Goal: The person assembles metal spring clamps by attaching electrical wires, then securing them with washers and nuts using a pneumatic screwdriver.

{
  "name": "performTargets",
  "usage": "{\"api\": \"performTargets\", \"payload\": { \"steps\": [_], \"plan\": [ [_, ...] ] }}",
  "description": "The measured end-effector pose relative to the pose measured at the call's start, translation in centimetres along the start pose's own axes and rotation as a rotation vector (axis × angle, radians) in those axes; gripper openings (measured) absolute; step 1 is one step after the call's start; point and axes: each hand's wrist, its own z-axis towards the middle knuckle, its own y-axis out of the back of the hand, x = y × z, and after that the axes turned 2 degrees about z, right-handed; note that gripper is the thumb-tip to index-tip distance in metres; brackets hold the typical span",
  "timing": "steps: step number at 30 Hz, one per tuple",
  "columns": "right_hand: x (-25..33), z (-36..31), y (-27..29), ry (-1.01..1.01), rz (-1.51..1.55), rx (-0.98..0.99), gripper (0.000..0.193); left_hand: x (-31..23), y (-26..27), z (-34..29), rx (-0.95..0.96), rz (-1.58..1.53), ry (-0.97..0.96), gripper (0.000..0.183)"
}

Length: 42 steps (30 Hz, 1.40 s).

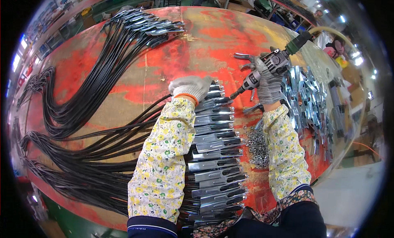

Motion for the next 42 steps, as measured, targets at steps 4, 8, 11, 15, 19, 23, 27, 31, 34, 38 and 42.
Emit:
{"api": "performTargets", "payload": {
  "steps": [4, 8, 11, 15, 19, 23, 27, 31, 34, 38, 42],
  "plan": [
    [-0.6, 0.2, 1.1, -0.212, -0.09, -0.022, 0.053, -0.1, -0.3, -0.2, -0.088, -0.054, 0.037, 0.045],
    [-0.5, -0.6, 0.5, -0.136, -0.065, -0.042, 0.047, 0.8, -1.2, 1.0, -0.015, -0.144, 0.131, 0.051],
    [0.8, -1.2, 0.4, 0.002, 0.014, -0.105, 0.06, 0.6, -0.9, 0.9, -0.047, -0.156, 0.136, 0.056],
    [2.9, -2.7, 0.4, -0.076, 0.019, -0.036, 0.058, -0.7, 0.4, -0.9, 0.004, -0.162, 0.19, 0.062],
    [2.8, -3.5, 0.3, -0.126, -0.031, -0.037, 0.059, -0.6, 0.8, -1.3, -0.041, -0.114, 0.159, 0.064],
    [2.3, -3.7, 0.1, -0.09, -0.001, 0.004, 0.058, -0.8, 0.9, -1.7, -0.059, -0.105, 0.134, 0.063],
    [3.2, -3.9, 0.6, -0.187, -0.09, -0.025, 0.058, -0.6, 0.1, -0.5, -0.035, -0.164, 0.198, 0.064],
    [4.5, -5.1, 0.2, -0.151, 0.005, -0.075, 0.059, -0.2, 0.2, -0.9, -0.065, -0.154, 0.193, 0.065],
    [4.6, -6.0, -0.2, -0.132, 0.01, -0.031, 0.059, 0.1, 0.0, -1.0, -0.139, -0.113, 0.143, 0.064],
    [4.2, -6.1, 0.5, -0.156, 0.001, -0.032, 0.057, 0.1, -0.8, 0.5, -0.088, -0.122, 0.136, 0.058],
    [3.8, -6.1, 0.5, -0.209, 0.016, -0.013, 0.058, 0.3, -1.3, 0.7, -0.141, -0.098, 0.168, 0.058]
  ]
}}
